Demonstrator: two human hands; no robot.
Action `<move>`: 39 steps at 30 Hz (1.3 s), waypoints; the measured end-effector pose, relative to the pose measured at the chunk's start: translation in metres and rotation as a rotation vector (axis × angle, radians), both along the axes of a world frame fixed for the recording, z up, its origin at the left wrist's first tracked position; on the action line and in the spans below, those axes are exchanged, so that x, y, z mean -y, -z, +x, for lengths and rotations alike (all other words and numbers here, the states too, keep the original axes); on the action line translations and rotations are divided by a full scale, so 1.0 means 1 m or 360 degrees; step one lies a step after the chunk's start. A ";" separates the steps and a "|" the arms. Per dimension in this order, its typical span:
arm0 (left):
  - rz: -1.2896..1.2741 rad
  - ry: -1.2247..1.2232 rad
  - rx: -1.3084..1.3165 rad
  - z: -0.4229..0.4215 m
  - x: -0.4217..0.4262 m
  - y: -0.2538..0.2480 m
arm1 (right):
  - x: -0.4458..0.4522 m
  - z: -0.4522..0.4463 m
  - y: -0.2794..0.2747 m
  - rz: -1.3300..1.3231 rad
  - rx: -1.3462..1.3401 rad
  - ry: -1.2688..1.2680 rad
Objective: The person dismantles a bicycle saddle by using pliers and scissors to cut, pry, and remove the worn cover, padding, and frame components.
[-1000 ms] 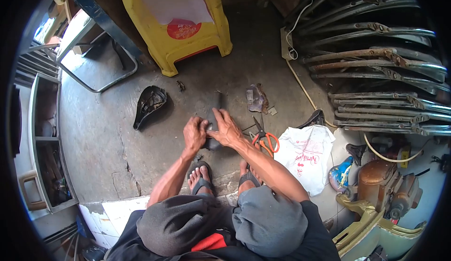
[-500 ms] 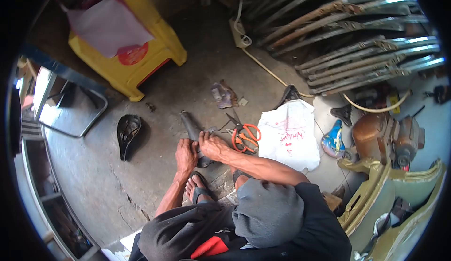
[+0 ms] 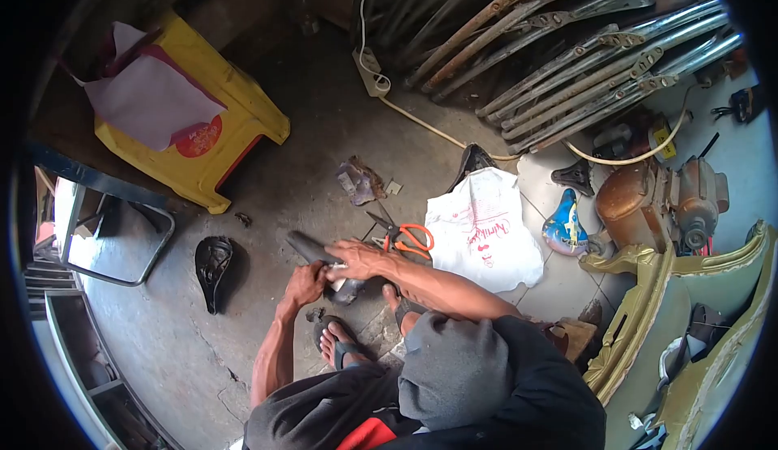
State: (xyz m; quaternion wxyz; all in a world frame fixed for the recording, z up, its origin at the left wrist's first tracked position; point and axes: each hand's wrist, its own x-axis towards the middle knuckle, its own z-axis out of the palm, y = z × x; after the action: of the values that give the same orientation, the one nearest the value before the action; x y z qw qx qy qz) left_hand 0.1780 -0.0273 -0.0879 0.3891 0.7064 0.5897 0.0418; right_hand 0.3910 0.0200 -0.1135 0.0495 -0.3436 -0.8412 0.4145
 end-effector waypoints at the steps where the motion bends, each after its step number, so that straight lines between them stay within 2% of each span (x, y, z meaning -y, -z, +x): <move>1: -0.0127 -0.0143 0.0105 -0.004 0.001 0.003 | -0.003 0.006 0.003 -0.0056 -0.0071 -0.0067; 4: 0.0005 -0.0148 0.0127 0.005 0.005 -0.011 | -0.003 0.004 0.007 -0.0173 -0.0078 0.0032; 5: 0.0016 -0.0198 0.0129 0.006 0.007 -0.006 | 0.003 0.001 0.019 0.0050 -0.0309 0.0158; 6: 0.0019 -0.0173 0.0143 0.008 0.006 -0.008 | -0.002 -0.001 -0.004 0.0057 -0.0295 0.0182; 8: -0.0050 -0.0329 0.0184 0.009 0.011 -0.015 | -0.005 -0.005 -0.038 -0.0203 0.0113 0.0158; 10: -0.0032 -0.0333 0.0104 0.016 0.015 -0.016 | -0.001 -0.009 -0.024 -0.0118 0.0064 0.0295; 12: 0.0168 -0.0349 0.0029 0.021 0.020 -0.014 | -0.001 -0.009 -0.020 -0.0111 0.0105 0.0535; 14: 0.0202 -0.0365 0.0033 0.035 0.028 -0.024 | -0.007 0.001 -0.018 -0.0227 0.0266 0.0863; 16: 0.0272 -0.0223 0.0363 0.055 0.041 -0.050 | -0.025 0.017 -0.002 -0.0154 0.0490 0.1287; 18: 0.0273 -0.0314 0.0492 0.059 0.038 -0.059 | -0.031 0.026 -0.013 -0.0192 0.0389 0.1401; 19: 0.0347 -0.0375 0.0677 0.058 0.035 -0.063 | -0.037 0.030 -0.003 -0.0091 0.0249 0.1392; 20: 0.0411 -0.0368 0.0687 0.059 0.032 -0.067 | -0.044 0.027 -0.019 -0.0220 0.0472 0.1391; 22: 0.0197 -0.0442 0.0655 0.062 0.026 -0.080 | -0.057 0.033 -0.010 0.0056 0.0421 0.1310; 23: 0.0215 -0.0456 0.0648 0.061 0.028 -0.081 | -0.059 0.036 -0.009 0.0068 0.0408 0.1295; 25: 0.0198 -0.0546 0.0790 0.055 0.029 -0.076 | -0.061 0.040 -0.024 0.0032 0.0034 0.1419; 26: 0.0228 -0.0575 0.0783 0.049 0.027 -0.072 | -0.065 0.041 -0.051 -0.0100 -0.0056 0.1361; 27: 0.0187 -0.0689 0.0824 0.046 0.028 -0.067 | -0.074 0.040 -0.046 -0.0302 -0.0342 0.1444; 29: 0.0077 -0.0840 0.0833 0.037 0.035 -0.052 | -0.068 0.032 -0.036 -0.0568 -0.0603 0.1501; 31: -0.0026 -0.0887 0.0879 0.028 0.037 -0.024 | -0.065 0.018 -0.088 -0.0260 -0.0575 0.1281; 32: -0.0125 -0.0904 0.0940 0.025 0.035 -0.015 | -0.067 0.015 -0.098 -0.0257 -0.0580 0.1249; 33: -0.0204 -0.1133 0.1484 0.031 0.028 -0.027 | -0.065 0.015 -0.106 -0.0280 -0.0614 0.1114; 34: -0.0448 -0.1486 0.1762 0.031 0.024 -0.041 | -0.058 0.013 -0.114 -0.0315 -0.0646 0.0985; 36: -0.0778 -0.1635 0.2331 0.014 0.005 -0.054 | -0.048 0.004 -0.138 -0.0278 -0.0689 0.0843; 38: -0.0871 -0.1638 0.2426 0.009 -0.007 -0.064 | -0.040 -0.002 -0.145 -0.0469 -0.0793 0.0592; 39: -0.0610 -0.1792 0.2450 0.011 -0.015 -0.059 | -0.040 -0.005 -0.147 -0.0425 -0.0650 0.0613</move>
State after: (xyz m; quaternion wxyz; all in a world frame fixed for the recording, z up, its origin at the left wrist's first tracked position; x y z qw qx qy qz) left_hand 0.1886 -0.0120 -0.0288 0.6998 0.0252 0.4223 0.5756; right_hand 0.3862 0.0597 0.0337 0.2495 -0.4099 -0.6714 0.5648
